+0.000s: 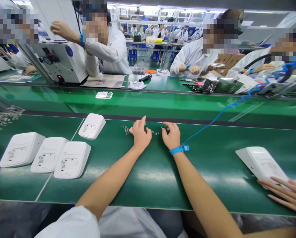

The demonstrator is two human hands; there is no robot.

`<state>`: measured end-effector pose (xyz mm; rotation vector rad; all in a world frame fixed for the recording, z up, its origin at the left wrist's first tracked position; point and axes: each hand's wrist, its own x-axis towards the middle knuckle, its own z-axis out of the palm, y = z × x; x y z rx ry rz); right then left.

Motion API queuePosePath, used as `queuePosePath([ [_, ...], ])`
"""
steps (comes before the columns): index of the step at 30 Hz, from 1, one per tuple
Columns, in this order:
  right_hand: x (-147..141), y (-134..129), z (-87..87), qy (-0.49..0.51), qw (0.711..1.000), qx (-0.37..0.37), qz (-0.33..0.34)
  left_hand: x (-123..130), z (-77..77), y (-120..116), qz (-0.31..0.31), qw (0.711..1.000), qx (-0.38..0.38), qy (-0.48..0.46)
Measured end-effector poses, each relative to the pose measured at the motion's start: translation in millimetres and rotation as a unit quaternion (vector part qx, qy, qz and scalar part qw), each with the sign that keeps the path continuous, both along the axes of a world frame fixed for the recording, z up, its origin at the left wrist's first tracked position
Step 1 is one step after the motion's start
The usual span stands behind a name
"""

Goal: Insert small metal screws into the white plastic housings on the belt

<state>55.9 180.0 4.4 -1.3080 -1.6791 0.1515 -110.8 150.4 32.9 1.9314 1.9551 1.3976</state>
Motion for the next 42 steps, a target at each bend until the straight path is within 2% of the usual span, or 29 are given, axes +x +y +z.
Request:
queuePosePath([
  [2,-1,-2,3.0,0.004,1.000,0.015,0.002,-14,5.6,4,-0.012,0.999,0.050,-0.011],
  [4,-1,-4,5.1,0.003,1.000,0.026,0.009,-31,9.3,9,-0.025,0.997,0.065,0.029],
  [9,-3,-8,7.7,-0.056,0.995,0.059,0.056,-54,6.4,14,-0.085,0.980,-0.017,0.180],
  [12,-5,-9,7.9,-0.090,0.992,0.059,0.070,-53,3.9,13,-0.119,0.964,-0.053,0.233],
  [16,-7,-10,8.1,-0.110,0.990,0.051,0.072,-47,5.9,11,-0.153,0.952,-0.052,0.259],
  [19,-8,-12,10.7,-0.115,0.988,0.049,0.088,-41,8.2,8,-0.167,0.956,-0.039,0.240],
  [24,-14,-16,16.3,-0.119,0.975,0.051,0.181,-30,9.0,2,-0.210,0.954,-0.019,0.215],
  [27,-15,-16,15.9,-0.108,0.973,0.052,0.196,-29,8.7,2,-0.229,0.952,-0.010,0.201],
  [30,-13,-15,14.1,-0.093,0.978,0.053,0.178,-34,9.7,3,-0.216,0.956,-0.006,0.199],
  [35,-10,-14,13.2,-0.060,0.988,0.077,0.119,-48,11.8,6,-0.116,0.962,-0.025,0.247],
  [42,-6,-11,9.7,-0.034,0.992,0.077,0.090,-51,6.0,10,-0.146,0.948,-0.048,0.280],
])
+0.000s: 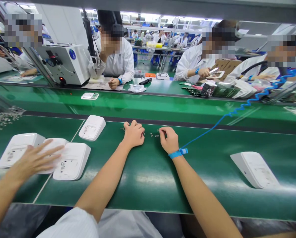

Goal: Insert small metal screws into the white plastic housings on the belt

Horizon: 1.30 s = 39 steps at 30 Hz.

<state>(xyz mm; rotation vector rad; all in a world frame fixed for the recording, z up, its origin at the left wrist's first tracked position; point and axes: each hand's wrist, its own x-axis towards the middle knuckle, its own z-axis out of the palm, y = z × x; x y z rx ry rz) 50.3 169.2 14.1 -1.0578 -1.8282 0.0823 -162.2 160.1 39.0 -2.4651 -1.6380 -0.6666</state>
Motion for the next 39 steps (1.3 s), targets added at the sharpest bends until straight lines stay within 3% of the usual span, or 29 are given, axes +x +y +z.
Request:
queuePosePath([
  [6,7,4,7.8,0.004,0.999,0.004,-0.039,5,2.3,1,-0.013,1.000,0.015,-0.005],
  [10,26,9,17.4,-0.038,0.992,0.013,-0.121,2,-0.5,7,0.033,0.999,0.042,-0.010],
  [14,88,-13,24.0,-0.058,0.966,0.011,-0.252,0,-4.2,12,0.062,0.997,0.055,0.005],
  [19,199,-85,26.1,-0.062,0.903,-0.009,-0.425,14,-1.3,9,0.095,0.992,0.080,-0.029],
  [21,227,-109,25.1,-0.069,0.883,-0.021,-0.464,25,-0.8,7,0.073,0.992,0.083,-0.053],
  [23,236,-124,20.9,-0.083,0.874,-0.037,-0.477,35,-1.9,6,0.012,0.995,0.079,-0.063],
  [27,199,-127,5.8,-0.123,0.896,-0.083,-0.418,42,-6.5,3,-0.125,0.988,0.076,-0.048],
  [31,124,-119,2.3,-0.155,0.930,-0.119,-0.312,43,-9.1,-4,-0.156,0.983,0.068,-0.068],
  [35,59,-114,22.8,-0.114,0.967,-0.136,-0.183,51,-9.3,-20,-0.181,0.977,0.034,-0.111],
  [39,41,-108,49.0,-0.092,0.977,-0.129,-0.141,58,-10.2,-29,-0.255,0.962,-0.010,-0.102],
])
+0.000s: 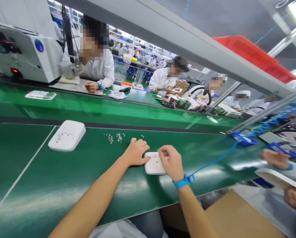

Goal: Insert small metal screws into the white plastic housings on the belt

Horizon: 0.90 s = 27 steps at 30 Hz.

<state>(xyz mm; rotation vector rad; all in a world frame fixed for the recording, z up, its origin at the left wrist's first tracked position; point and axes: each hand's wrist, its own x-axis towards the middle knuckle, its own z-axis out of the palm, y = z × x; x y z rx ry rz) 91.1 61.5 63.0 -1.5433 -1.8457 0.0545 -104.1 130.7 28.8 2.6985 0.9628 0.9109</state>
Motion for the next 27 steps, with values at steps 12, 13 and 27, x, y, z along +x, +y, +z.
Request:
queuePosePath([
  [12,10,16,0.1,-0.171,0.971,-0.057,0.154,-1,-3.1,7,-0.052,0.995,-0.073,-0.033],
  [13,9,16,-1.3,-0.177,0.971,-0.051,0.152,-1,-3.6,7,-0.054,0.995,-0.076,-0.036],
  [27,12,13,-5.7,-0.237,0.955,-0.014,0.180,1,-5.0,8,-0.049,0.995,-0.074,-0.047],
])
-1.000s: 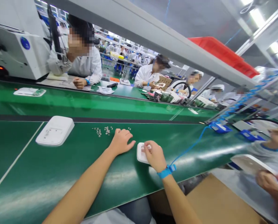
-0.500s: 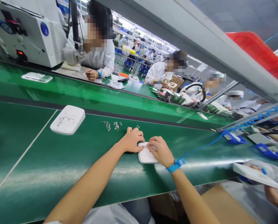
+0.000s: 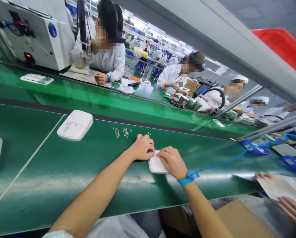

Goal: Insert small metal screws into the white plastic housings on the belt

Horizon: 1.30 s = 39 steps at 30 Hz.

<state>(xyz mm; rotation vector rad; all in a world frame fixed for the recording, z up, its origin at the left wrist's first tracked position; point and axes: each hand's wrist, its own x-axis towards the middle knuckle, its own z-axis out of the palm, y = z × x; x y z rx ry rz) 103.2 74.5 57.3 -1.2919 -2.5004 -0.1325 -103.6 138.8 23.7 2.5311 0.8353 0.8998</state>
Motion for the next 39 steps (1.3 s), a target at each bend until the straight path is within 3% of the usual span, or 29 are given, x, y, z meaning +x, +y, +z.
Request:
queuePosePath([
  [8,3,-1,-10.6,0.060,0.997,0.041,0.013,0,3.7,-3,0.003,1.000,-0.011,0.008],
  [15,-3,-3,-11.3,0.049,0.997,0.054,0.012,7,6.2,-11,0.045,0.998,-0.032,0.023],
  [22,-10,-10,-8.8,0.063,0.994,0.078,-0.050,13,7.2,-15,0.074,0.996,-0.035,0.034],
  [30,-9,-11,-13.3,0.090,0.990,0.094,-0.057,14,5.9,-14,0.073,0.996,-0.044,0.037],
  [39,-9,-9,-5.8,0.020,0.998,0.055,0.021,14,6.3,-12,0.066,0.996,-0.048,0.041],
])
